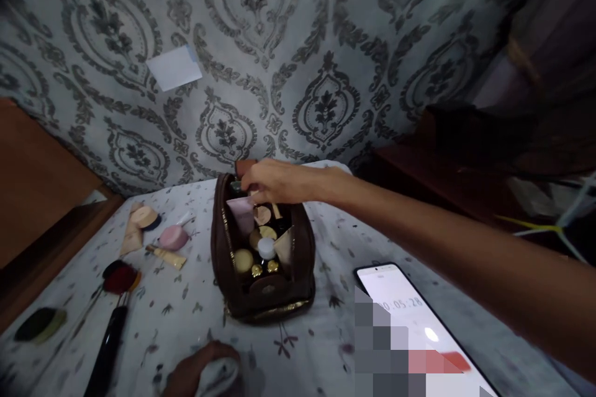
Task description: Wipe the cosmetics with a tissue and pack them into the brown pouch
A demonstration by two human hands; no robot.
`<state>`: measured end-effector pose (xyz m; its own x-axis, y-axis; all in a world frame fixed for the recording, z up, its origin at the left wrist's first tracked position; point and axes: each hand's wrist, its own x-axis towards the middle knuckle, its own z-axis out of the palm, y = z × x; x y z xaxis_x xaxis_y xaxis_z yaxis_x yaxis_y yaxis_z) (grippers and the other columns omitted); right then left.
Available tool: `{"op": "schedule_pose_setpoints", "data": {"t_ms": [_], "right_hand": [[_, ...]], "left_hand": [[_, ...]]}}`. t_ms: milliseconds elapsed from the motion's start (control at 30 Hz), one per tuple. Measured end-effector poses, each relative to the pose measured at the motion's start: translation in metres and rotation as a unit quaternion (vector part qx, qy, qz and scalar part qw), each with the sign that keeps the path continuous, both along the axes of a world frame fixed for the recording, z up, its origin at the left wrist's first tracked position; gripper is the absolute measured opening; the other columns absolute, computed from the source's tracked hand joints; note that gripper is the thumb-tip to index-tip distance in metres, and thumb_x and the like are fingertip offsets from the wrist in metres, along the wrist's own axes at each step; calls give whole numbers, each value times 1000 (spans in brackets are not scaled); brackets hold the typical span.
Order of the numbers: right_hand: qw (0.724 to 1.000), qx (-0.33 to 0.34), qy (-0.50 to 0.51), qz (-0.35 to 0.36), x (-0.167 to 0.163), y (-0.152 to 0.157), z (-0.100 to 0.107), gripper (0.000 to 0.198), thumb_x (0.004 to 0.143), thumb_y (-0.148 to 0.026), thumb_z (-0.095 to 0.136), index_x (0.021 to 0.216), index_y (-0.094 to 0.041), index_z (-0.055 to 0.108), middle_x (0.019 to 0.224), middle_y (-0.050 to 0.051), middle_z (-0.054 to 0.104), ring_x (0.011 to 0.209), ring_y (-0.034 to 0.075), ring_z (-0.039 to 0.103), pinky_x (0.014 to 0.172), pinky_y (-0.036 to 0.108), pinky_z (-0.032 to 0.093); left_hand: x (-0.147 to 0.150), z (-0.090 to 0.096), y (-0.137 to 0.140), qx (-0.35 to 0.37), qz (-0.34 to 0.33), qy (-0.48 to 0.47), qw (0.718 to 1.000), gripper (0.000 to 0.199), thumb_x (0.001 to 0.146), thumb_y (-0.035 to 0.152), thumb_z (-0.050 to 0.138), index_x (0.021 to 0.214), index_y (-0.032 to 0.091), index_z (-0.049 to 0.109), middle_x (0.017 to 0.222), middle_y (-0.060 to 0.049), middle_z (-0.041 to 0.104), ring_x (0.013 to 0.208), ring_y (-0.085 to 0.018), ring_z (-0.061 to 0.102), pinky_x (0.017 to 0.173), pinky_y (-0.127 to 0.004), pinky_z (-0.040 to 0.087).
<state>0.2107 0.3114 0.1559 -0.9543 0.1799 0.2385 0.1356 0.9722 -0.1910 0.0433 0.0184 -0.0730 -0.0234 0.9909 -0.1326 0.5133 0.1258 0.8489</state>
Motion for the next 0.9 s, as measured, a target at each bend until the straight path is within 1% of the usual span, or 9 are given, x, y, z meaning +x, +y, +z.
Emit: {"op": "schedule_pose_setpoints", "data": {"t_ms": [133, 233, 367, 467, 533, 667, 767, 833, 900], "right_hand": [[989, 68, 129, -20, 14, -22, 3, 19, 92, -19, 57, 103, -15, 71, 89, 6, 70, 80, 18, 64, 70, 27, 45], [967, 77, 241, -11, 25, -57, -1, 20, 96, -21, 50, 101, -19, 69, 87, 5, 69, 75, 16, 66, 64, 26, 48], [952, 52, 300, 19, 30, -115, -18, 20, 94, -15, 53, 108, -23, 66, 85, 2, 71, 70, 14, 67, 62, 24, 50], [955, -4, 292, 56, 23, -154, -34, 23, 93, -12, 55, 111, -22, 65, 84, 2, 72, 69, 13, 68, 61, 22, 51], [959, -56, 266, 75, 13, -175, -43, 21, 93, -11, 54, 108, -19, 66, 84, 3, 72, 70, 13, 68, 61, 21, 51], [949, -191, 238, 75, -17, -203, -63, 20, 94, -15, 50, 100, -15, 69, 85, 7, 72, 74, 14, 69, 64, 21, 52], [925, -293, 242, 27, -45, -214, -86, 20, 93, -22, 52, 96, -15, 71, 83, 7, 72, 73, 15, 67, 63, 23, 51], [902, -373, 218, -10, -64, -219, -103, 21, 91, -25, 53, 96, -15, 70, 84, 6, 72, 71, 15, 66, 60, 24, 50], [881, -442, 167, -22, -84, -227, -120, 21, 90, -25, 53, 98, -14, 69, 84, 6, 71, 66, 15, 65, 58, 24, 49]], "left_hand": [[14, 40, -2, 104, -43, -39, 993, 34, 88, 46, 51, 108, 21, 63, 97, -8, 71, 85, -21, 65, 78, -28, 49], [21, 66, 0, 121, -30, -30, 992, 21, 91, 29, 49, 105, 20, 61, 96, -7, 67, 88, -19, 62, 80, -27, 46], [23, 78, -1, 137, -10, -38, 990, 25, 82, 14, 51, 105, 18, 61, 98, -7, 65, 93, -20, 60, 83, -29, 45], [20, 74, -2, 167, -6, -57, 984, 41, 68, 6, 50, 105, 17, 64, 101, -7, 64, 99, -22, 60, 89, -33, 45], [17, 74, -4, 187, -6, -75, 980, 44, 61, 6, 48, 100, 16, 66, 100, -7, 65, 98, -23, 61, 91, -35, 45], [9, 90, -14, 177, -7, -62, 982, 43, 60, 7, 46, 96, 17, 67, 101, -5, 68, 98, -24, 61, 92, -36, 47], [-8, 107, -31, 158, 6, 12, 987, 49, 61, 6, 44, 104, 18, 65, 104, -5, 68, 101, -24, 61, 93, -36, 46], [-26, 114, -47, 148, 54, 103, 982, 45, 64, 5, 43, 102, 19, 64, 100, -6, 67, 97, -23, 60, 89, -34, 47], [-50, 116, -64, 132, 128, 212, 960, 42, 64, 4, 43, 98, 20, 63, 95, -5, 63, 91, -22, 59, 82, -32, 47]]}}
